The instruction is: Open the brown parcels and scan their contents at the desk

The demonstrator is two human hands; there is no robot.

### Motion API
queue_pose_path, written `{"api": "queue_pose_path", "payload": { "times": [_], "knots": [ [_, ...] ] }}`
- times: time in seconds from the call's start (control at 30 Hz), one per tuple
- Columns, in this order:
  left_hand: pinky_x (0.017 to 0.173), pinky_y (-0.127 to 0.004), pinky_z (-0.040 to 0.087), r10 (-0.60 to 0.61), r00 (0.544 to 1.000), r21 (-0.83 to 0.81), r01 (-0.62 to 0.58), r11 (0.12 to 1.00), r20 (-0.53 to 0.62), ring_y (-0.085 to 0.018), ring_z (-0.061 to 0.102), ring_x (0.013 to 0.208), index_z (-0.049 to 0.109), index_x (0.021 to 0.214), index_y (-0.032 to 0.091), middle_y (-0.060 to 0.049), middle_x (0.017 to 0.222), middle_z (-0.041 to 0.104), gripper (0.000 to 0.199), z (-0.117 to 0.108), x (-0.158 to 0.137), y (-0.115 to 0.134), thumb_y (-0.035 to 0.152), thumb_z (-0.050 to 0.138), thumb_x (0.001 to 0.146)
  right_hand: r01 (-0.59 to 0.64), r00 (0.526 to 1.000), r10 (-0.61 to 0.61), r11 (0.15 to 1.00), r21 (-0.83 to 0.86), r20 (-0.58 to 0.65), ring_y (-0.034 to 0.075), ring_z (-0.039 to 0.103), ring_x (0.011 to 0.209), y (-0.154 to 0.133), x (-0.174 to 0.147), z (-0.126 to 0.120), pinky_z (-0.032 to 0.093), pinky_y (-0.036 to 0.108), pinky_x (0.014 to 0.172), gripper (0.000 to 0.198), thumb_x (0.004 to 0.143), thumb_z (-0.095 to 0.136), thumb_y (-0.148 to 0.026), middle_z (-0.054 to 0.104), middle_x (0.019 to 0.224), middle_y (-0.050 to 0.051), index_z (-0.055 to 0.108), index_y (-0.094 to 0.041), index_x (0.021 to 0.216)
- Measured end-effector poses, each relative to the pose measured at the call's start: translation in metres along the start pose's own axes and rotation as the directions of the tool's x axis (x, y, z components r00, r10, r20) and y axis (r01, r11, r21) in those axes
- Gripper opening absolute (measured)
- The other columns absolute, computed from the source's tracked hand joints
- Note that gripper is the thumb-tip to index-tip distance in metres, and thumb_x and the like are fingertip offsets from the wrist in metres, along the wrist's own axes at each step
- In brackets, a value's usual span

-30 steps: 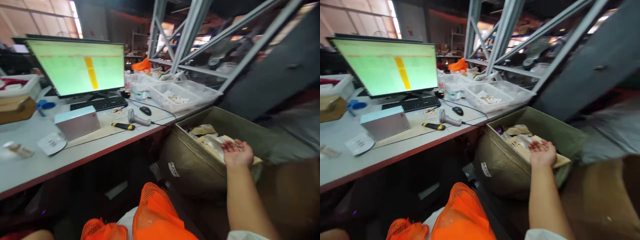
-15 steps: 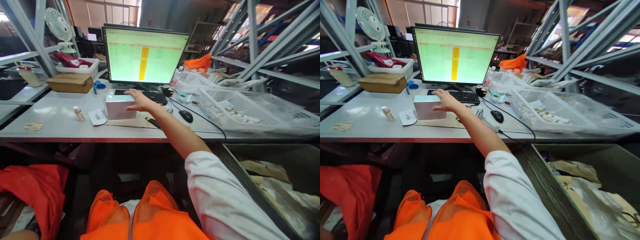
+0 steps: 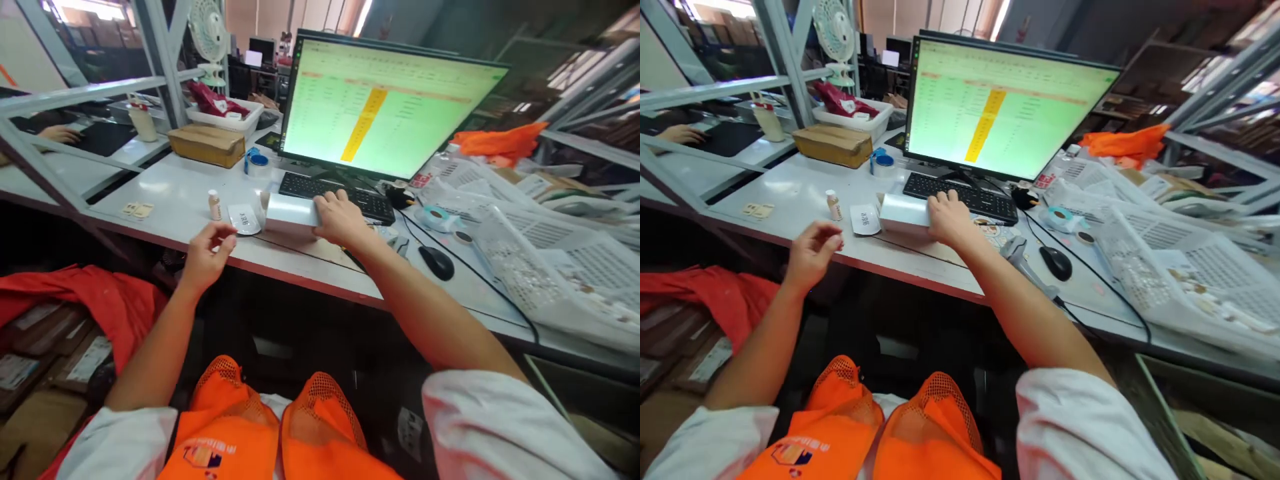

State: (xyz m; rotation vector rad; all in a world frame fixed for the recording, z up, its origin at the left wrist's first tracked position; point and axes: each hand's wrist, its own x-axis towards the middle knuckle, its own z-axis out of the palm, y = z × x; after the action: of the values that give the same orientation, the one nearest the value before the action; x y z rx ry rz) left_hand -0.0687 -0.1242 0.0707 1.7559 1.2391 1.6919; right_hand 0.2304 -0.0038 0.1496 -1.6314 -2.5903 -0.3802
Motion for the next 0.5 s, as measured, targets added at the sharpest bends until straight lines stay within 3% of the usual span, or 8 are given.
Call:
{"api": "queue_pose_path", "payload": {
  "times": [0.07, 0.13, 0.2, 0.33, 0.43, 0.5],
  "knots": [
    [0.084, -0.031, 0.059, 0.032, 0.999, 0.054, -0.030, 0.998, -0.037, -0.019, 0.071, 0.096, 0.069, 0.114, 0.019, -0.006, 0.106, 0.073, 0.022, 0.013, 0.006, -0.008, 0.035, 0.061, 0.101, 0.080, 0.987, -0.072, 0.996, 0.051, -0.142, 0.040, 0.049, 0.121, 0.005, -0.031, 0.009, 0.050, 0.055, 0.100, 0.062, 0.076, 0.079, -0.029, 0.061, 0.127, 0.018, 0.058, -0.016, 0.133],
    [0.093, -0.034, 0.057, 0.176, 0.984, 0.091, -0.176, 0.980, 0.011, -0.020, 0.069, 0.106, 0.069, 0.117, 0.019, -0.007, 0.112, 0.073, 0.021, 0.024, 0.008, -0.005, 0.028, 0.055, 0.104, 0.177, 0.943, -0.117, 0.969, 0.171, -0.312, 0.036, 0.052, 0.119, 0.014, -0.067, 0.022, 0.051, 0.054, 0.100, 0.061, 0.080, 0.076, -0.029, 0.061, 0.132, 0.015, 0.055, -0.020, 0.137],
    [0.093, -0.035, 0.055, 0.337, 0.937, 0.085, -0.344, 0.935, 0.088, -0.019, 0.068, 0.103, 0.072, 0.114, 0.021, -0.007, 0.107, 0.074, 0.021, 0.030, 0.007, 0.009, 0.020, 0.052, 0.104, 0.242, 0.897, -0.103, 0.928, 0.284, -0.429, 0.033, 0.054, 0.119, 0.022, -0.100, 0.034, 0.054, 0.049, 0.094, 0.060, 0.085, 0.072, -0.028, 0.062, 0.134, 0.013, 0.052, -0.025, 0.141],
    [0.095, -0.036, 0.054, 0.503, 0.842, 0.044, -0.520, 0.853, 0.195, -0.021, 0.066, 0.104, 0.070, 0.119, 0.021, -0.009, 0.108, 0.073, 0.027, 0.034, 0.003, 0.044, 0.010, 0.053, 0.102, 0.215, 0.844, 0.022, 0.901, 0.377, -0.535, 0.032, 0.058, 0.120, 0.021, -0.144, 0.046, 0.056, 0.045, 0.087, 0.062, 0.087, 0.071, -0.030, 0.062, 0.136, 0.012, 0.051, -0.029, 0.145],
    [0.093, -0.033, 0.054, 0.523, 0.811, 0.000, -0.542, 0.840, 0.262, -0.019, 0.068, 0.103, 0.066, 0.125, 0.020, -0.008, 0.109, 0.074, 0.030, 0.033, 0.000, 0.062, 0.007, 0.050, 0.102, 0.192, 0.804, 0.076, 0.905, 0.379, -0.590, 0.034, 0.059, 0.124, 0.016, -0.157, 0.051, 0.053, 0.049, 0.094, 0.057, 0.090, 0.069, -0.029, 0.062, 0.137, 0.012, 0.051, -0.030, 0.144],
    [0.087, -0.026, 0.054, 0.502, 0.792, -0.017, -0.529, 0.848, 0.348, -0.016, 0.070, 0.098, 0.065, 0.125, 0.020, -0.006, 0.108, 0.074, 0.031, 0.031, -0.002, 0.069, 0.007, 0.048, 0.103, 0.149, 0.807, 0.132, 0.897, 0.415, -0.576, 0.034, 0.060, 0.122, 0.016, -0.161, 0.057, 0.055, 0.048, 0.091, 0.055, 0.089, 0.070, -0.031, 0.063, 0.134, 0.012, 0.053, -0.029, 0.142]
  ]
}}
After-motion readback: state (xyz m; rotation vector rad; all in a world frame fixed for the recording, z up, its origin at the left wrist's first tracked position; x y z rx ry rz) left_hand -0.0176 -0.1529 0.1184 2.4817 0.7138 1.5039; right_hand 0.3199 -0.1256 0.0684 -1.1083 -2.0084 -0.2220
